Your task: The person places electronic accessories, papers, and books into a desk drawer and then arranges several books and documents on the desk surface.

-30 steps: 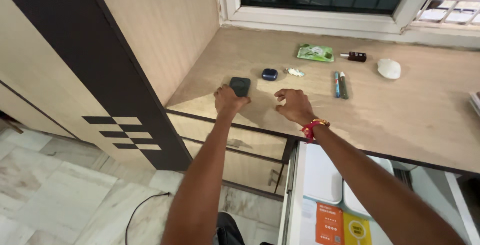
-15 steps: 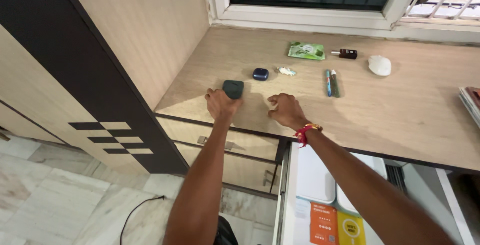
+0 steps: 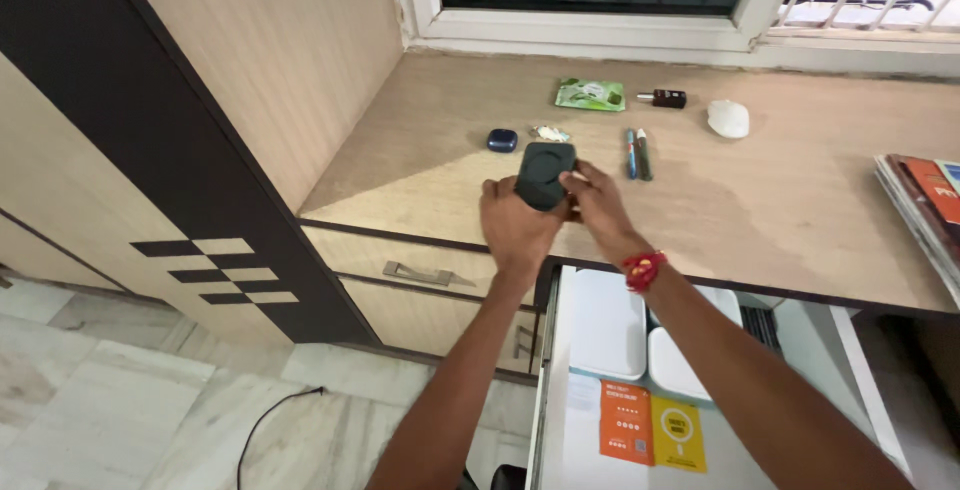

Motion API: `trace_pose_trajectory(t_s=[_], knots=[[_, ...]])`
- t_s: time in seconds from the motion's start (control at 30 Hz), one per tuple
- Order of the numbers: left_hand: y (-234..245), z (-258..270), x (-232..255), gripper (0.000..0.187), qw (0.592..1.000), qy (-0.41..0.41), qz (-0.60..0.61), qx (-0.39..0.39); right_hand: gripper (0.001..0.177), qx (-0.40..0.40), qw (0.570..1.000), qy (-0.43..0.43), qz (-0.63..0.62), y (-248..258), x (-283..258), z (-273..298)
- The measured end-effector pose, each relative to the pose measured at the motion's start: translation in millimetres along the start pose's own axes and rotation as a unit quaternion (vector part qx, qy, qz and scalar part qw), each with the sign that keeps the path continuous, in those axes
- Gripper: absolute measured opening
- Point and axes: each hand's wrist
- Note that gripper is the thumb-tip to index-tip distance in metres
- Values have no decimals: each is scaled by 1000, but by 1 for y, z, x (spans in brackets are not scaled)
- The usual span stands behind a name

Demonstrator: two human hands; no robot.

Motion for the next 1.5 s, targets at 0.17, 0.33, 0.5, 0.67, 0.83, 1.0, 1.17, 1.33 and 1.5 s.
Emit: trace_pose_trajectory(t_s=[0.17,0.33,0.5,0.67,0.83,1.0,1.17,1.33,1.5], knots=[[-8,5,31,75,989,-44,133,-36,44,80,995,51,10,47,-29,22],[-27,4,50,45,971,39,225,-77,45,84,995,56,10,80,-62,62],[-40,10,62,32,965,93,222,-106,46,87,992,81,29,96,-71,88],[-40,20,71,28,959,116,241,-98,46,80,993,79,48,107,-67,103],[-35,29,85,31,932,189,284,-120,48,78,992,87,54,114,-63,114],[-42,38,80,31,929,172,304,-122,49,90,990,81,72,119,-59,124],[-49,43,75,31,912,173,347,-132,50,104,988,80,87,126,-62,136],[-54,51,77,27,905,201,354,-125,50,117,981,84,131,131,-62,151],[-58,63,81,28,910,197,342,-127,51,134,974,85,161,136,-59,163]])
Point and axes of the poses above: each hand's wrist, its own z-axis away from the middle knuckle, its own y-axis out of the back of the hand, x = y × z, and after that the axes turned 15 degrees about z, right-handed
